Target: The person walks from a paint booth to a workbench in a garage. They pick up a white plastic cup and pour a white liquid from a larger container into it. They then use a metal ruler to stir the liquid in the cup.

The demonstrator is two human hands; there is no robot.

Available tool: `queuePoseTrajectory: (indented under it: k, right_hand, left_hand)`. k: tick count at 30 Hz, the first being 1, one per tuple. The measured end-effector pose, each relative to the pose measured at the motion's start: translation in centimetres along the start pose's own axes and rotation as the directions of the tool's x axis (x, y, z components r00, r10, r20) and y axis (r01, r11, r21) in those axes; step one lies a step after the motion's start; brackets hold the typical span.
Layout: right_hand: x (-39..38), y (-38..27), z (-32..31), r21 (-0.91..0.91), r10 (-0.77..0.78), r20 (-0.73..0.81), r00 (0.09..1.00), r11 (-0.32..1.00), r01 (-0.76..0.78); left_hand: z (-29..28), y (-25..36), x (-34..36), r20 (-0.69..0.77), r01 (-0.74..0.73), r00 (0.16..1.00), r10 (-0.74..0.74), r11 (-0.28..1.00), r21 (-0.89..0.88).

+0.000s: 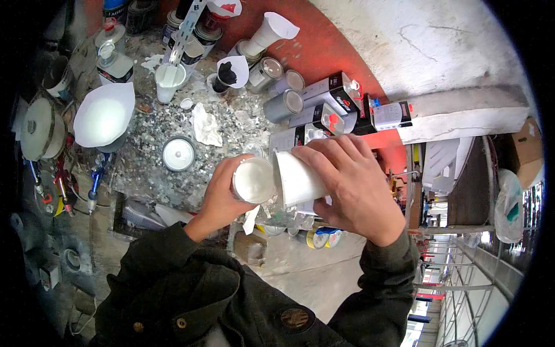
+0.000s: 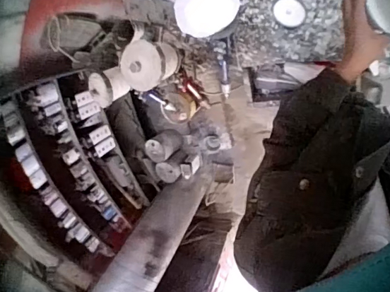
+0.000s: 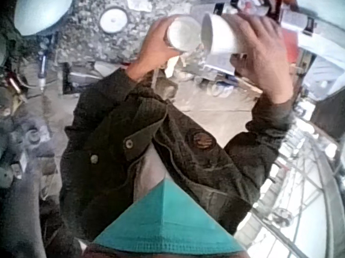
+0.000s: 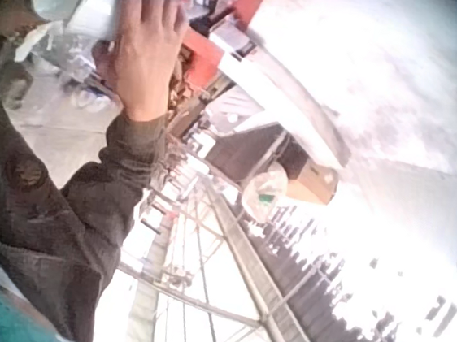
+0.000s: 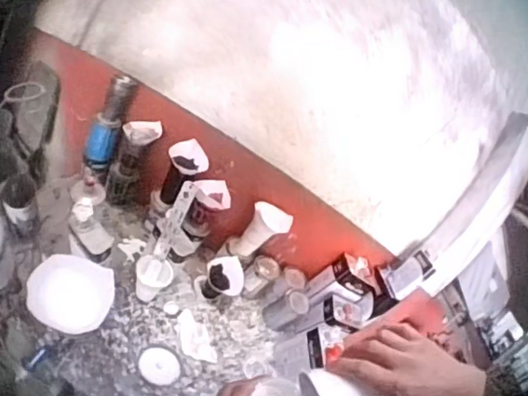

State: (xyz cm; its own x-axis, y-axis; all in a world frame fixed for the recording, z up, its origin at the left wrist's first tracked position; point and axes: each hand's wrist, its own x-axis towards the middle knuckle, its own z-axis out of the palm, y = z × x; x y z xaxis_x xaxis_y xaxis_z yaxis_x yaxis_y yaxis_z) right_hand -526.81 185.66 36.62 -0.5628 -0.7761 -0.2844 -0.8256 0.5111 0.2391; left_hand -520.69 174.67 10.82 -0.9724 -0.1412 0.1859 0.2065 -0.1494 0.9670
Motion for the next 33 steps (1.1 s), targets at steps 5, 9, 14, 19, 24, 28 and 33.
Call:
queuePoseTrajectory:
  k: [5,9,14,19,24,28,33]
  right_hand:
    - [-0.2,2.8,7.0,0.399,0.132,-0.127,0.983,0.914,-0.071]
    - [0.7,4.0,12.7,0.727,0.226,-0.118,0.967,0.683,-0.072]
    - [3.0,5.2,18.7,0.860,0.218,-0.131,0.967,0.510,0.002]
    - [5.4,6.2,21.1,0.866,0.200,-0.169,0.965,0.498,0.048]
    - [6.4,8.2,24.8,0.935,0.297,-0.166,0.940,0.351,0.054]
    - [7.5,9.0,27.0,0.976,0.382,-0.135,0.914,0.212,0.056]
    - [10.2,10.7,32.0,0.987,0.538,-0.121,0.834,0.152,0.045]
  left_hand:
    - [-1.6,-0.7,0.4,-0.030,0.006,1.000,-0.004,0.998,0.057]
    - [-3.2,-2.1,0.8,-0.036,0.051,0.998,-0.046,0.985,0.166]
    - [-4.1,-3.5,2.4,-0.082,0.102,0.993,-0.088,0.977,0.186]
    - [-4.3,-4.7,4.3,-0.069,0.160,0.987,-0.146,0.948,0.275]
    - [-3.8,-6.9,6.2,-0.055,0.218,0.976,-0.211,0.943,0.253]
    - [-3.1,-7.2,8.2,-0.083,0.253,0.967,-0.242,0.953,0.169]
    - [-2.9,-6.4,9.7,-0.100,0.241,0.967,-0.233,0.967,0.077]
